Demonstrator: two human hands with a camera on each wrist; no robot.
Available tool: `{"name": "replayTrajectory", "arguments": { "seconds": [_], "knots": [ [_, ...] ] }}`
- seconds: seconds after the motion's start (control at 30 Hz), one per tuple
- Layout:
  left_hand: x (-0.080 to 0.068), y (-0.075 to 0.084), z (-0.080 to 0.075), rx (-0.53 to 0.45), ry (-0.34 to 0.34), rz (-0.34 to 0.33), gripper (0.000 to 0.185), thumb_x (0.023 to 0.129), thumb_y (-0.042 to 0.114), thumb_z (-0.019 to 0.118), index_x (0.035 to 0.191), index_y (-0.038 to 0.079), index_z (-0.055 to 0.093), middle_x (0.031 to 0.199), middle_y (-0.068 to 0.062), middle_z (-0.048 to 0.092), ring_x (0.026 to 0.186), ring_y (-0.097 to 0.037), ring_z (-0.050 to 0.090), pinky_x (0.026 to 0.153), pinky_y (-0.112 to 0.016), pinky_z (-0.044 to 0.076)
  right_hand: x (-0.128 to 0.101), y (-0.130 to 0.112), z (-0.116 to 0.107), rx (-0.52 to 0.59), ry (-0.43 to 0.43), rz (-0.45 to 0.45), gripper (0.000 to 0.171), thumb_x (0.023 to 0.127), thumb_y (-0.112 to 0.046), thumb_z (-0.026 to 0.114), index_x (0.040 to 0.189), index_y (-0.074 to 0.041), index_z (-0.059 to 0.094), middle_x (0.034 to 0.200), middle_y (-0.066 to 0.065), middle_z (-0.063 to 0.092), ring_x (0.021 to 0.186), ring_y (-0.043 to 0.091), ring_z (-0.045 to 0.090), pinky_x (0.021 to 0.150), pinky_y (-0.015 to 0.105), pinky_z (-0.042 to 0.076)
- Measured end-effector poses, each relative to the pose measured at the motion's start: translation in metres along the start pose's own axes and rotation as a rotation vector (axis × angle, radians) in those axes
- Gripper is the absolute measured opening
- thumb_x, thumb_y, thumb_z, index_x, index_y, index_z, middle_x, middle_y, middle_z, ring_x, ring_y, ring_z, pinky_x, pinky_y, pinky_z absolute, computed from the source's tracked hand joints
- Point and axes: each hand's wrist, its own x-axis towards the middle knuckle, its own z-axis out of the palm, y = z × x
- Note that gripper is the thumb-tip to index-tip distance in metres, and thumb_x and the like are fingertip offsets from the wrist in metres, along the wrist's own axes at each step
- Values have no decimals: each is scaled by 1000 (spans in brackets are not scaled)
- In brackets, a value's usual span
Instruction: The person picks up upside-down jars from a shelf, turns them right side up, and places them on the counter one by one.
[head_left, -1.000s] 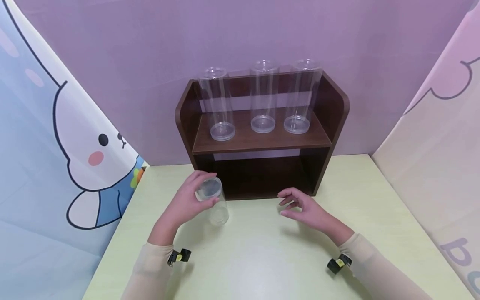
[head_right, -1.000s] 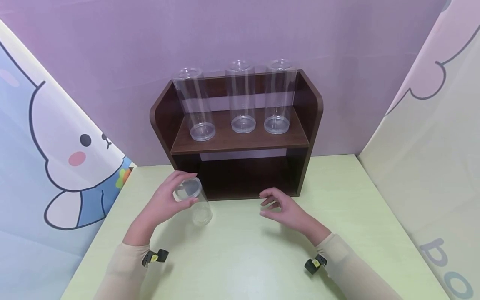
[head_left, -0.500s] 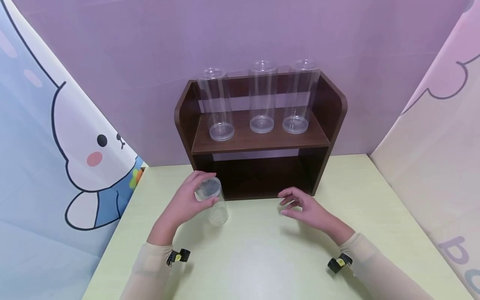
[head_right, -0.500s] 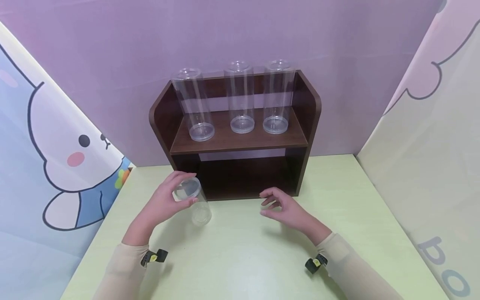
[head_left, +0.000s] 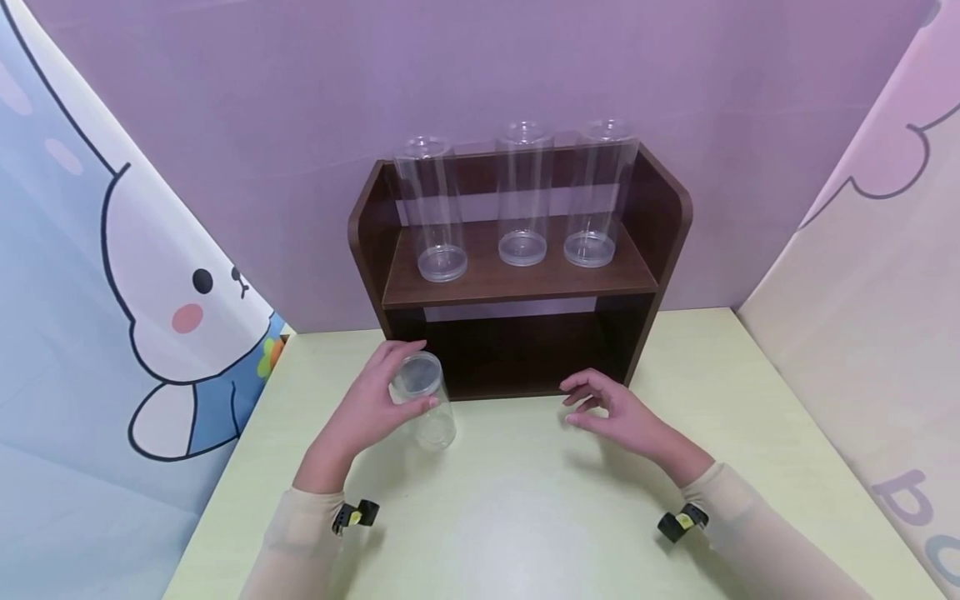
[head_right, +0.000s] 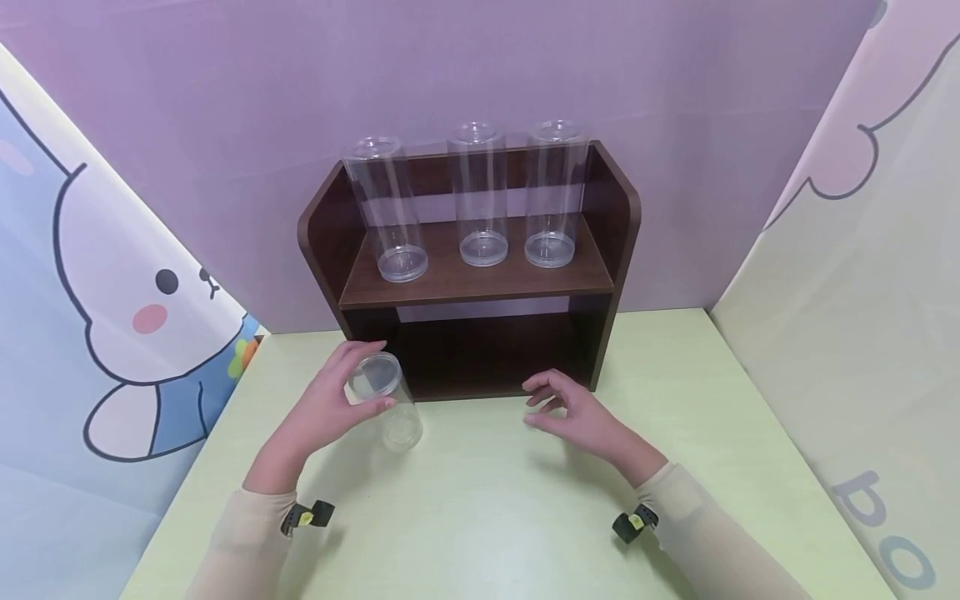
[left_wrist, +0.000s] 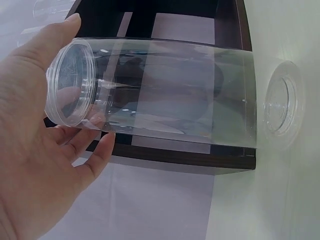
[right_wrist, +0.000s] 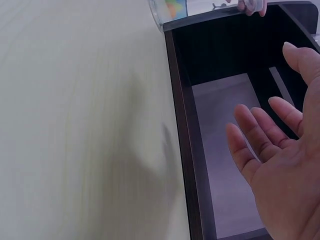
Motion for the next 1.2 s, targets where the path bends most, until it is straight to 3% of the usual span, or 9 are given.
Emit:
{"name": "replayTrajectory", "arguments": {
  "seconds": [0.3,0.4,0.53,0.7,0.9,1.03,1.2],
  "knots": [
    [-2,2,-6,-16,8,-3,88,91,42,94,164,18,52,155,1,51,141,-25,53,118,-59,49,-1,-3,-5,-68,94,-74,35,99,-2,82,130,-12,69,127,5,70,114,46,69,98,42,62],
    [-5,2,-10,-33,20,0,87,90,40,95,162,19,53,154,1,53,139,-24,54,115,-58,52,-2,-7,-9,-124,160,-104,28,100,-2,81,126,-12,71,122,2,72,108,36,72,97,42,62],
    [-9,0,-15,-57,45,32,82,92,33,94,161,15,54,152,-3,56,139,-26,55,114,-59,52,-4,-11,-17,-203,251,-113,23,101,-3,80,121,-13,73,113,-1,75,100,20,73,93,31,61],
    [-13,-9,-20,-75,84,58,69,99,26,87,158,11,55,155,-7,58,140,-30,56,113,-61,51,-5,-16,-28,-229,373,-146,21,99,3,79,116,-8,75,104,6,76,91,13,70,84,18,56],
    [-20,-21,-23,-93,133,37,56,104,22,80,154,9,58,151,-10,61,136,-34,60,111,-61,52,-2,-24,-42,-302,557,-246,21,92,16,79,109,4,74,95,15,74,87,5,64,80,15,52],
    [-24,-26,-24,-91,142,22,51,106,20,78,151,7,59,148,-9,63,134,-32,61,110,-50,54,-2,-40,-51,-326,662,-269,16,91,20,77,105,14,71,90,22,73,84,2,62,77,14,51],
    [-25,-29,-23,-101,151,14,46,107,20,76,149,8,61,145,-7,64,131,-28,62,108,-30,52,0,-60,-59,-325,771,-255,14,91,20,76,103,17,67,89,25,71,81,-2,63,77,11,50]
  ]
}}
